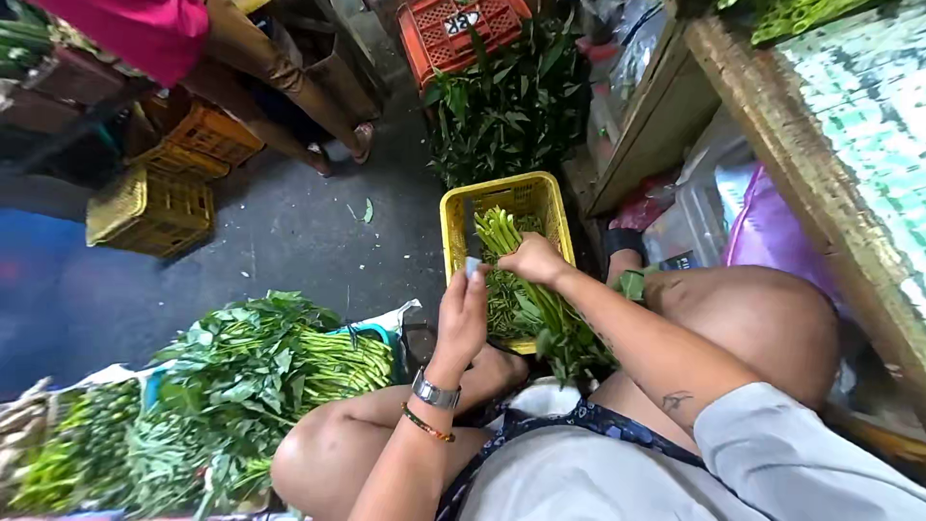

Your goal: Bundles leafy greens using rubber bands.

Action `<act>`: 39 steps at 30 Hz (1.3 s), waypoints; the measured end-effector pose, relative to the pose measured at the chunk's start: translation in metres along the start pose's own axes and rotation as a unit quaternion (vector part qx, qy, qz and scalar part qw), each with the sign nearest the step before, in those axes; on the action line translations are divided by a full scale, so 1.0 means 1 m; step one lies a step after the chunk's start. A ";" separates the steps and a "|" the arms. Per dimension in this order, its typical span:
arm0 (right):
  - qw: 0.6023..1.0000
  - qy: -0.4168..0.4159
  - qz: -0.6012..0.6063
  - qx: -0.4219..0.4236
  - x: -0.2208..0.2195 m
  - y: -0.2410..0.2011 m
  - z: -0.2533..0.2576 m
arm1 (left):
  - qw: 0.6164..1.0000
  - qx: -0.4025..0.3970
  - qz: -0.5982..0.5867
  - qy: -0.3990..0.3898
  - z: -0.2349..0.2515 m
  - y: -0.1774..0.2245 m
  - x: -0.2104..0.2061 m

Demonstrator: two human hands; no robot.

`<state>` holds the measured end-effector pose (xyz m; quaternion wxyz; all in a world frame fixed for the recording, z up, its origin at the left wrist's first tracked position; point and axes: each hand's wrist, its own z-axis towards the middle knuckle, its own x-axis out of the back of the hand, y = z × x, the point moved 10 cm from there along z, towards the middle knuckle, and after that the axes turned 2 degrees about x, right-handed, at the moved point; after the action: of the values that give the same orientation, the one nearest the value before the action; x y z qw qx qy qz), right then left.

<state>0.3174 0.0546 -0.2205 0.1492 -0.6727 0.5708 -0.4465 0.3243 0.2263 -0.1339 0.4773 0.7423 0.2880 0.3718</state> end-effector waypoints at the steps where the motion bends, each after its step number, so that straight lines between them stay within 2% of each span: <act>1: 1.000 -0.012 -0.025 -0.010 -0.005 0.000 -0.001 | 0.996 -0.020 0.082 -0.002 0.000 0.012 -0.002; 2: 0.998 -0.023 -0.047 -0.020 -0.008 0.000 -0.002 | 0.984 -0.033 0.178 0.001 0.001 0.021 -0.004; 4: 0.995 -0.036 -0.086 -0.040 -0.012 0.003 -0.003 | 0.933 -0.026 0.359 0.007 0.009 0.023 -0.008; 7: 0.989 -0.049 -0.125 -0.058 -0.011 0.010 -0.011 | 0.856 0.026 0.516 -0.021 0.021 -0.002 -0.017; 11: 0.985 -0.056 -0.151 -0.067 -0.010 0.011 -0.018 | 0.818 0.005 0.575 -0.003 0.022 -0.022 -0.029; 17: 0.975 -0.072 -0.200 -0.064 -0.022 0.018 -0.017 | 0.773 0.102 0.625 -0.034 0.016 -0.033 -0.036; 19: 0.972 -0.075 -0.212 -0.072 -0.024 0.020 -0.016 | 0.777 0.140 0.611 -0.046 0.017 -0.032 -0.042; 24: 0.967 -0.068 -0.228 -0.087 -0.031 0.038 -0.010 | 0.810 0.159 0.561 -0.070 0.030 -0.051 -0.062; 29: 0.964 -0.087 -0.234 -0.094 -0.032 0.043 -0.013 | 0.778 0.173 0.597 -0.094 0.012 -0.060 -0.059; 34: 0.963 -0.088 -0.241 -0.085 -0.042 0.038 -0.010 | 0.817 0.173 0.546 -0.068 0.019 -0.068 -0.055; 39: 0.964 -0.082 -0.241 -0.082 -0.040 0.041 -0.012 | 0.791 0.198 0.573 -0.081 0.008 -0.068 -0.050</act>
<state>0.2844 0.0819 -0.2601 0.0275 -0.8345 0.4121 -0.3647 0.2984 0.2088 -0.2127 0.0407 0.8768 -0.1626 0.4507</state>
